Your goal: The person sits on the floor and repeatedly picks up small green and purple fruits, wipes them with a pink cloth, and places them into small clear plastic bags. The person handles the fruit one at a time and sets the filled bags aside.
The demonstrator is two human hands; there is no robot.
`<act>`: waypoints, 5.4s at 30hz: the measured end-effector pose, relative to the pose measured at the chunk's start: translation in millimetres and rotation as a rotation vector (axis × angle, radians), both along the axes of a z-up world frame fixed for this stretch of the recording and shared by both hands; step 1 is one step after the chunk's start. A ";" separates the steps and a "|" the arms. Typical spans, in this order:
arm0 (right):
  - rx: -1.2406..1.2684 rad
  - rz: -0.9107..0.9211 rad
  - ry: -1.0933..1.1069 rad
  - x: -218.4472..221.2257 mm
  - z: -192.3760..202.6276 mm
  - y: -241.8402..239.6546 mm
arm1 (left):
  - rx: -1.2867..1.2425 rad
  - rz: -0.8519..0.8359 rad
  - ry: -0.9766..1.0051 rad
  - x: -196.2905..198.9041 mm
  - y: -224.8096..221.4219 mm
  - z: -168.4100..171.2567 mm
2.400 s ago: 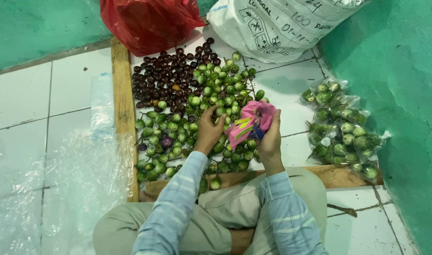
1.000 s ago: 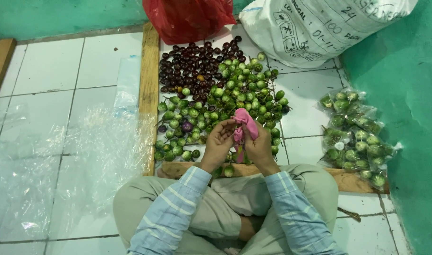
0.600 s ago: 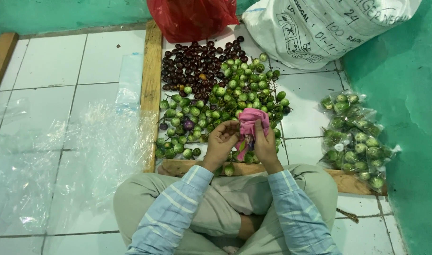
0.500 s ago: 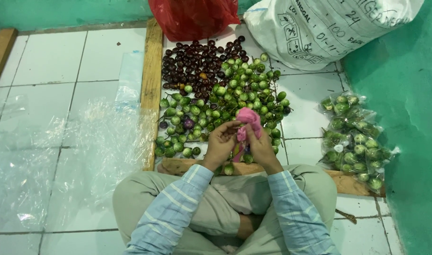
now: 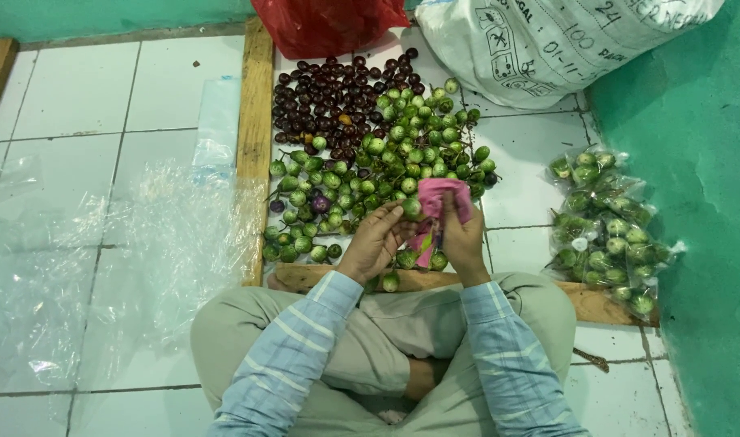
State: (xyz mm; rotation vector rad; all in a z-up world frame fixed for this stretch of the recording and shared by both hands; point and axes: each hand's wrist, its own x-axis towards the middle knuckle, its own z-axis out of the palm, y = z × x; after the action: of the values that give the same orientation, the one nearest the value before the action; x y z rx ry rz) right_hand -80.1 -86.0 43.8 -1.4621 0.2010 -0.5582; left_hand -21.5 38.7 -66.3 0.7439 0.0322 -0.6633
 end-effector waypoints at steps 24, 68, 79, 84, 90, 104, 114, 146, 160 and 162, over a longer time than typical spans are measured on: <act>0.328 0.069 0.088 3.1 -4.2 -19.3 | 0.447 0.078 -0.501 -5.5 1.3 13.9; -0.587 0.128 0.020 0.4 -76.1 -9.0 | 0.213 0.050 0.065 7.5 1.6 -29.9; -0.694 0.080 0.045 4.6 -113.5 -17.5 | 0.385 -0.092 0.042 6.4 17.2 16.6; -0.619 0.052 -0.014 -1.3 -58.7 -6.8 | 0.480 -0.084 -0.078 -3.7 22.3 15.3; -0.559 0.048 0.083 -9.0 -70.8 -23.0 | 0.706 -0.048 -0.268 -4.0 54.3 -27.7; -1.212 0.527 1.015 -36.2 -119.5 -17.7 | 1.585 -0.398 -0.493 -6.2 78.6 -111.9; -1.122 0.528 0.945 -36.6 -110.4 -18.9 | 1.629 -0.434 -0.490 -8.9 66.6 -136.0; -0.662 0.687 0.611 142.3 -101.2 220.0 | 1.892 -0.085 -0.498 128.0 244.4 4.0; -0.455 0.489 0.788 167.5 -125.1 248.0 | 1.740 -0.241 -0.334 119.9 247.3 0.9; -0.405 0.499 0.675 163.9 -125.8 244.3 | 1.827 -0.136 -0.329 111.3 245.5 13.0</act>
State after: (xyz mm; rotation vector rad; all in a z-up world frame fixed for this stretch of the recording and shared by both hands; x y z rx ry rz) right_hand 83.8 158.3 -82.0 -1.9757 0.2456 0.3379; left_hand 89.9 284.2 -53.3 2.6186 0.3146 -0.4919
